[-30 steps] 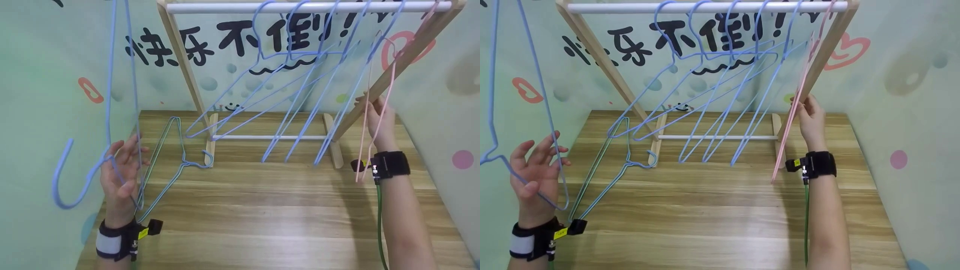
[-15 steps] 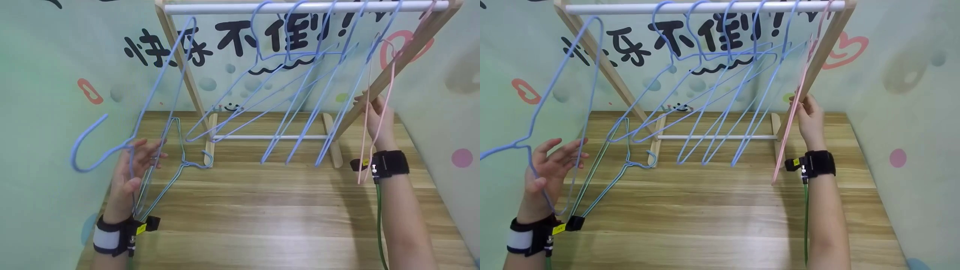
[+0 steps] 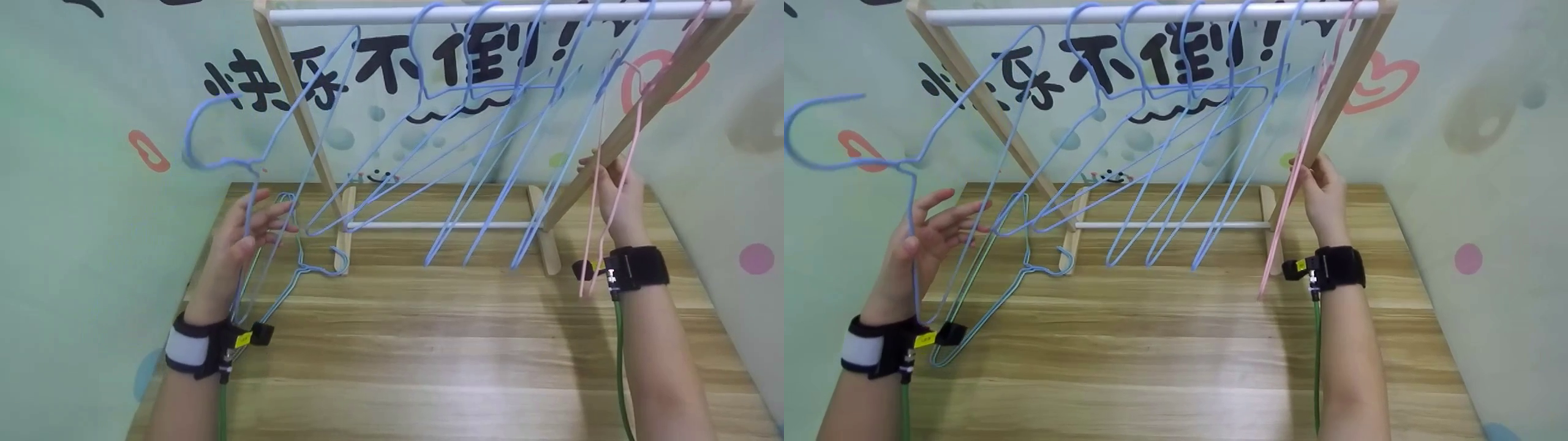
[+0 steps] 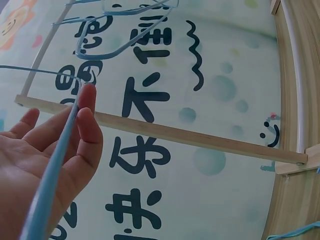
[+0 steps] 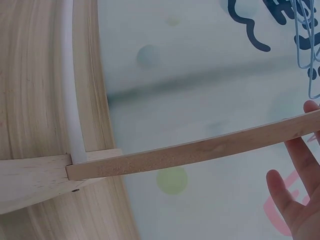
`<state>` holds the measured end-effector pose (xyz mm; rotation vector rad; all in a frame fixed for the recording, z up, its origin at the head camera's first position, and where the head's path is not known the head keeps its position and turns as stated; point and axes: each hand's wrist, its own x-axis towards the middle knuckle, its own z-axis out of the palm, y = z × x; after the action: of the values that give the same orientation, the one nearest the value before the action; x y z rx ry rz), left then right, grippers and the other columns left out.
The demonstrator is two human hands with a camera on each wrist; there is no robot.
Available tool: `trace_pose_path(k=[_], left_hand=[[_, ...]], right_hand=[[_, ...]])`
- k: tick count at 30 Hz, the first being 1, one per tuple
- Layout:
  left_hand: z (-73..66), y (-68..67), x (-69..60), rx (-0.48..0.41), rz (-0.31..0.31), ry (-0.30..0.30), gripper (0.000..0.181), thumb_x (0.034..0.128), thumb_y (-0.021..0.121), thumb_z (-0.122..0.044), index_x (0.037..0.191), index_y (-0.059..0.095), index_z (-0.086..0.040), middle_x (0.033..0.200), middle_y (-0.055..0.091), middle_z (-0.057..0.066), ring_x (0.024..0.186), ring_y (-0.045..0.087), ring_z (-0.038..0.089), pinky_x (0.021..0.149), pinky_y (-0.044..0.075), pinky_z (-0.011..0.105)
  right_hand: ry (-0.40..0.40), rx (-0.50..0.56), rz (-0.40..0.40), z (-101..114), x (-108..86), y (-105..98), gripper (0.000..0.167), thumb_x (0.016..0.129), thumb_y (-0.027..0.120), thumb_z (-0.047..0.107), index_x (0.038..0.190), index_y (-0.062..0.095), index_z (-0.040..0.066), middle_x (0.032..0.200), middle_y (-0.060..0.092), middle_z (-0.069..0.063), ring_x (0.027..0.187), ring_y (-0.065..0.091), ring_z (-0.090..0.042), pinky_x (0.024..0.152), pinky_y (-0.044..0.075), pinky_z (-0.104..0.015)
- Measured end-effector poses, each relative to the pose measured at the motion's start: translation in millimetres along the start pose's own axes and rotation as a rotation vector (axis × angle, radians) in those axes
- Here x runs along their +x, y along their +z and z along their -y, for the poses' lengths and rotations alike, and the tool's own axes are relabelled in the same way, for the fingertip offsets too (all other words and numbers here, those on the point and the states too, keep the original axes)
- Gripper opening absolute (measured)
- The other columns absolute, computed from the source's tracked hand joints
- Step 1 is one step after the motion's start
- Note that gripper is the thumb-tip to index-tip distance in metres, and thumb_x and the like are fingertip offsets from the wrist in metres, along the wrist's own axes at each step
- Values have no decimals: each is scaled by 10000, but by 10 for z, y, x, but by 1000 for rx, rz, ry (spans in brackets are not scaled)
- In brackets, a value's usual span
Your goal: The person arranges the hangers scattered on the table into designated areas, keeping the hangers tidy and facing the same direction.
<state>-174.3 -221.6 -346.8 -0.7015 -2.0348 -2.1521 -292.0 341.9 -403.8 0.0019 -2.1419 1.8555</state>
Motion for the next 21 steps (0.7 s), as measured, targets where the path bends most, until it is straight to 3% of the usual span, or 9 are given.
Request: trace_pose_path(k=[7, 15, 21], left_hand=[[7, 74, 332, 69, -10, -91, 781, 829, 649, -535, 1401, 397, -66, 1316, 542, 205, 1030, 575, 386, 829, 425, 377], [-12, 202, 638, 182, 52, -153, 901, 802, 580, -685, 1443, 353, -93, 1328, 546, 168, 1028, 586, 331, 864, 378, 436], [-29, 347, 844, 165, 85, -168, 883, 819, 571, -672, 1437, 339, -86, 1312, 542, 179, 1014, 595, 310, 841, 451, 385]], right_hand=[[-67, 26, 11, -32, 2, 12, 316, 977, 563, 168, 1288, 583, 122, 1187, 622, -127, 1114, 573, -221, 1027, 364, -375], [-8, 5, 13, 9, -6, 11, 349, 978, 566, 222, 1317, 555, 139, 1229, 596, -120, 1162, 541, -240, 1070, 311, -428], [-27, -8, 13, -9, -5, -3, 343, 986, 548, 193, 1324, 555, 133, 1205, 611, -111, 1157, 543, -264, 1033, 352, -373]])
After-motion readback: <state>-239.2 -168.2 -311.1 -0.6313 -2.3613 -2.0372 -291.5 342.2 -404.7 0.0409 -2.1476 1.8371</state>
